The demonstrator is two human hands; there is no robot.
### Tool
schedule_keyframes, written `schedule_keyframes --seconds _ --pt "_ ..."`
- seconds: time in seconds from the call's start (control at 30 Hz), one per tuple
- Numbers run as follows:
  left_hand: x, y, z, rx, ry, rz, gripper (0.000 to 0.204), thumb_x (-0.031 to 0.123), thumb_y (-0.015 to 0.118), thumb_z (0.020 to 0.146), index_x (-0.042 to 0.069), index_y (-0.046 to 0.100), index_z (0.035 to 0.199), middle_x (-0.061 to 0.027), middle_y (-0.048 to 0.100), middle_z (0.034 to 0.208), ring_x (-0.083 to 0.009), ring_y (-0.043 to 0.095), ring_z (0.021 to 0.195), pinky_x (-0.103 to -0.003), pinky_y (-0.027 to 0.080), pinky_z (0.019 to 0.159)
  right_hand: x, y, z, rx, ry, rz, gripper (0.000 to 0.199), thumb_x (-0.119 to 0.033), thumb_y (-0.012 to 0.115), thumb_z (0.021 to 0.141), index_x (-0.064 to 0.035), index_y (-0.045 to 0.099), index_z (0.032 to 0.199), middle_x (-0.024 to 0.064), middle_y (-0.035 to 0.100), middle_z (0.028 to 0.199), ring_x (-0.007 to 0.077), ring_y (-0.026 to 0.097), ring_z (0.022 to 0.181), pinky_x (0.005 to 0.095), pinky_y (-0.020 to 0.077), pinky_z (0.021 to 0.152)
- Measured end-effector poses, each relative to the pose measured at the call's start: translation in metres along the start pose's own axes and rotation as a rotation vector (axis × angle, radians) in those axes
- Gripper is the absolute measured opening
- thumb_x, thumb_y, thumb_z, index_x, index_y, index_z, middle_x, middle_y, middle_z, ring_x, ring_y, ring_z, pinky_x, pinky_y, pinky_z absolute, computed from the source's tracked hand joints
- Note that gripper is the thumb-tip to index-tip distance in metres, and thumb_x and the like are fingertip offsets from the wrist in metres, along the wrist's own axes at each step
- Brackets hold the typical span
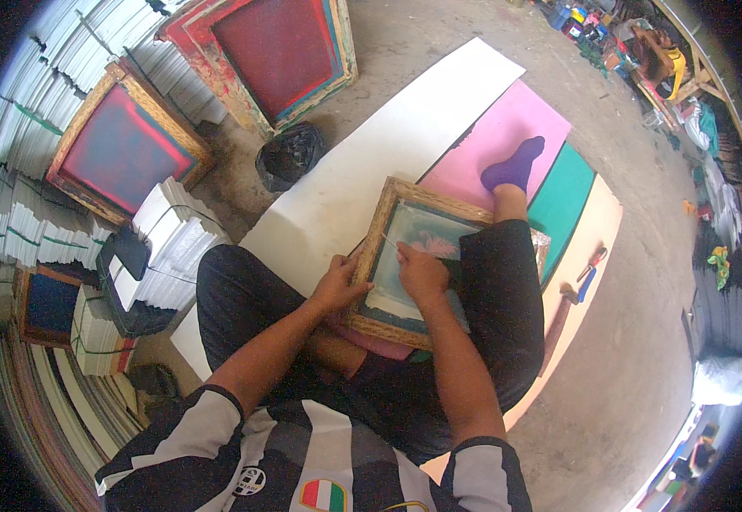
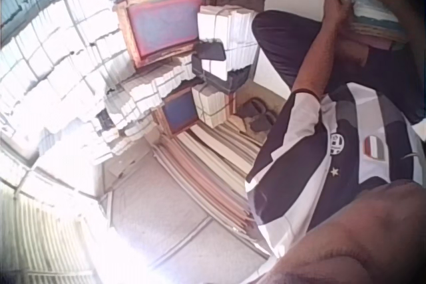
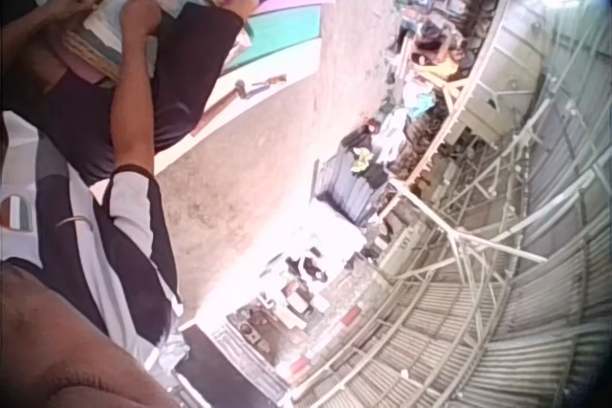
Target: The person sits cross-legged and uses a small tool to scrape or spread ink on a screen-printing frame held between their legs. The person repeatedly works on the same area of the frame throughout the clip.
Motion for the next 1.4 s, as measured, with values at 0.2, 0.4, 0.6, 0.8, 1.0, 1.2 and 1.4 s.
schedule_keyframes --seconds 0.2,0.4,0.6,0.8,1.0,1.2,1.4 --pt "0.004 -0.003 0.001 -0.024 -0.003 -0.014 0.093 0.048 0.08 0.082 0.007 0.041 0.156 -0.0239 0.048 0.131 -0.0404 0.06 0.118 -0.044 0.05 0.102 -0.003 -0.001 -0.002 0.017 -0.024 -0.057 0.031 -0.037 0.055 0.101 -0.0311 0.069 0.128 0.0151 0.074 0.088 0.0378 0.072 0.082 0.0518 0.0566 0.071" --pt "0.002 -0.003 0.001 -0.044 -0.011 -0.045 0.09 0.046 0.08 0.084 0.017 0.039 0.158 -0.0255 0.046 0.133 -0.0429 0.057 0.122 -0.046 0.05 0.104 -0.012 -0.008 -0.001 -0.1 -0.055 -0.125 0.036 -0.034 0.05 0.103 -0.0257 0.061 0.136 0.0176 0.074 0.092 0.0406 0.073 0.081 0.0553 0.0568 0.07" --pt "0.002 -0.001 0.001 -0.013 0.017 -0.032 0.092 0.042 0.082 0.081 0.004 0.043 0.154 -0.0216 0.048 0.123 -0.0378 0.06 0.112 -0.042 0.05 0.099 -0.016 -0.005 0.0 -0.157 -0.037 -0.069 0.038 -0.031 0.05 0.104 -0.0168 0.06 0.137 0.0188 0.074 0.094 0.041 0.073 0.086 0.0554 0.0564 0.075" --pt "0.003 -0.003 0.0 -0.033 0.006 -0.032 0.091 0.043 0.082 0.081 0.005 0.043 0.154 -0.0221 0.048 0.123 -0.0382 0.06 0.112 -0.042 0.05 0.099 0.019 0.034 0.007 -0.101 -0.035 0.365 0.037 -0.032 0.051 0.104 -0.0204 0.061 0.137 0.0207 0.073 0.099 0.0434 0.071 0.09 0.0563 0.0547 0.079" --pt "0.003 -0.003 0.001 -0.017 0.037 -0.084 0.089 0.04 0.083 0.082 0.011 0.043 0.155 -0.0228 0.049 0.123 -0.0405 0.059 0.116 -0.045 0.051 0.099 0.008 0.011 -0.001 -0.086 -0.075 0.003 0.037 -0.032 0.055 0.103 -0.0229 0.062 0.137 0.02 0.073 0.096 0.0451 0.07 0.088 0.0555 0.0545 0.078" --pt "0.004 -0.002 0.001 -0.018 0.01 -0.047 0.089 0.04 0.083 0.082 0.009 0.043 0.155 -0.0233 0.05 0.124 -0.0404 0.059 0.117 -0.045 0.05 0.1 0.029 0.027 0.012 -0.098 -0.06 0.386 0.036 -0.033 0.058 0.102 -0.0188 0.067 0.134 0.0228 0.073 0.102 0.0426 0.071 0.097 0.0508 0.0544 0.086" --pt "-0.002 0.0 0.002 -0.011 0.041 -0.052 0.086 0.041 0.083 0.082 0.009 0.046 0.153 -0.0239 0.05 0.126 -0.0415 0.058 0.118 -0.045 0.05 0.102 0.05 0.04 0.034 -0.267 -0.012 0.612 0.038 -0.031 0.061 0.102 -0.0115 0.067 0.134 0.0209 0.074 0.112 0.037 0.071 0.105 0.0451 0.053 0.092"
Point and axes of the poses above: each hand's wrist, its own z-axis towards the middle knuckle, its own y-axis out of the palm, x = y × z, the point moved 1 cm from there along z, towards the middle knuckle
